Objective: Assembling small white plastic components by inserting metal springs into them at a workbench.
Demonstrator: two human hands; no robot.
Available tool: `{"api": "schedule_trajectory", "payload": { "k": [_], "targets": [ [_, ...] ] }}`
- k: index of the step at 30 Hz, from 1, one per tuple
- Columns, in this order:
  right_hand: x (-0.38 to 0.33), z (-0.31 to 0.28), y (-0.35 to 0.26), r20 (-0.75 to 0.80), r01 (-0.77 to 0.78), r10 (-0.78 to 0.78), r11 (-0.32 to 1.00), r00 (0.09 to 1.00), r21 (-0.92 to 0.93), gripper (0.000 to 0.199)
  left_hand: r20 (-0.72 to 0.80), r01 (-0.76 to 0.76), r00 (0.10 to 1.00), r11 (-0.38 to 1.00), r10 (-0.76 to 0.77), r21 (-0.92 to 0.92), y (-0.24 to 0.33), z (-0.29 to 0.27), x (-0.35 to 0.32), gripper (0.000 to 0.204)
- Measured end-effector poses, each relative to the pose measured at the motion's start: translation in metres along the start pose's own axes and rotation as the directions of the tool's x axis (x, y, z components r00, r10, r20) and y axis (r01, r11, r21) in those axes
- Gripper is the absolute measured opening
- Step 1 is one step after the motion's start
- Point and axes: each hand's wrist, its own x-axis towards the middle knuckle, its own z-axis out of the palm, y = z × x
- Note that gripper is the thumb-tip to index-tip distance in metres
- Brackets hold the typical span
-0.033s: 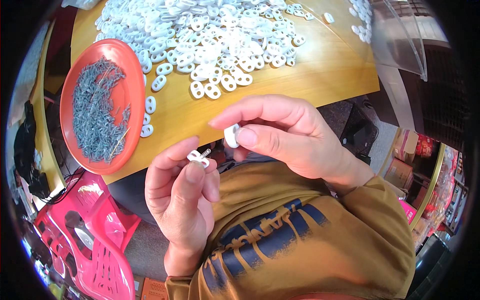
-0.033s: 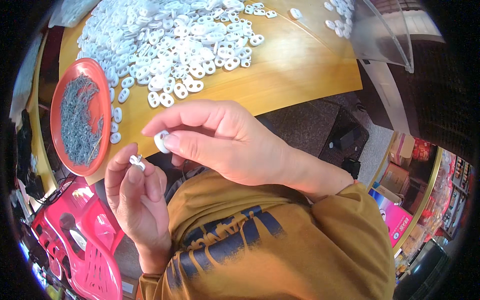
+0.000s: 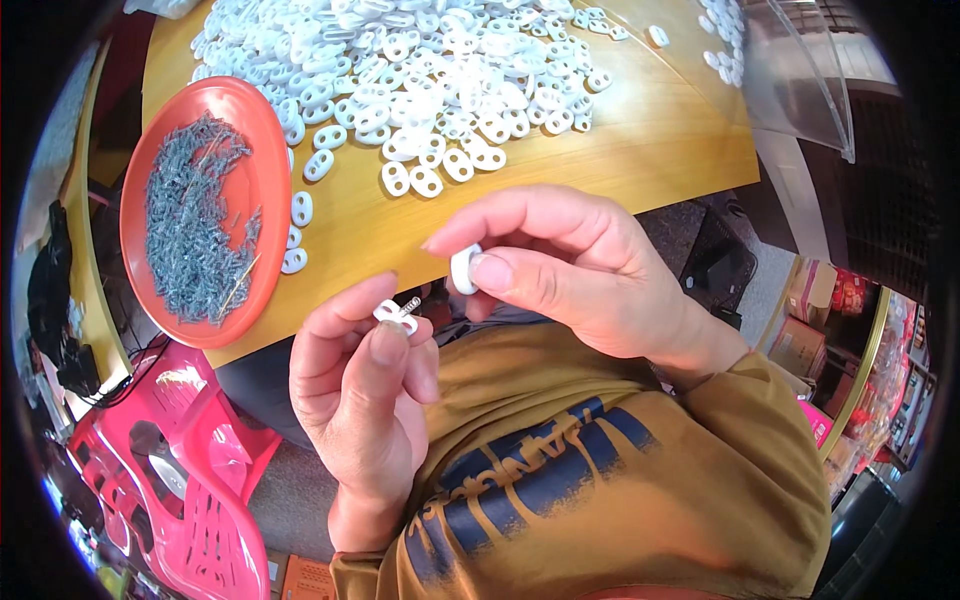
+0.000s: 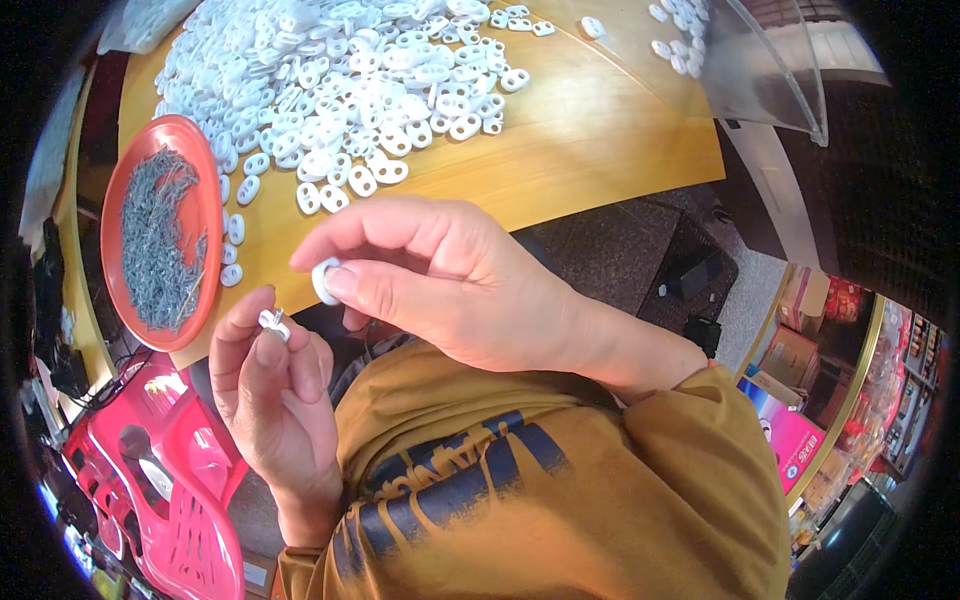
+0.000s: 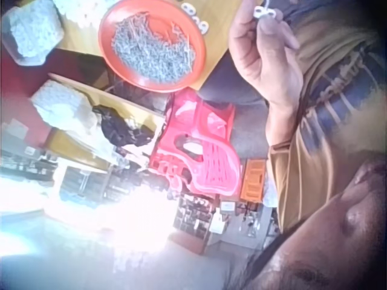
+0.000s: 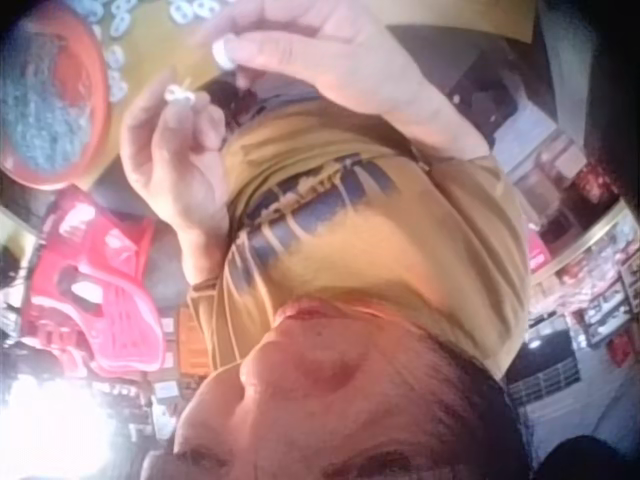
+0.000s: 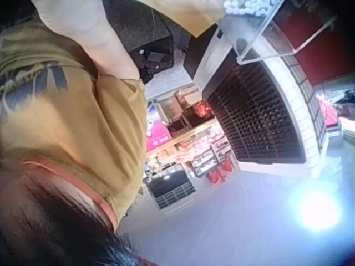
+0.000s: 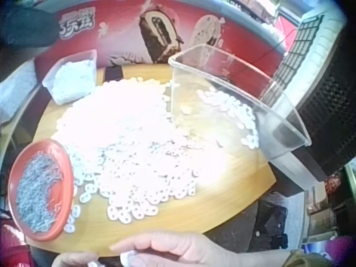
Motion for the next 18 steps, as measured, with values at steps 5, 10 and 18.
{"api": "schedule_trajectory", "payload": {
  "k": [5,10,18],
  "targets": [
    [0.004,0.001,0.003,-0.027,0.063,-0.063,0.998,0.998,0.007,0.019,-0.007,0.027,1.000,1.000,-0.027,-0.016,0.002,-0.005,-0.001,0.029],
    [0.008,0.007,0.002,-0.060,0.097,-0.097,0.995,0.993,-0.012,0.020,-0.014,-0.004,1.000,1.000,0.003,-0.029,0.002,-0.004,-0.001,0.030],
    [0.010,0.011,0.003,-0.071,0.051,-0.047,0.997,0.996,0.052,0.025,-0.015,-0.029,0.999,0.999,0.029,0.025,-0.002,-0.002,-0.001,0.029]
  ]
}}
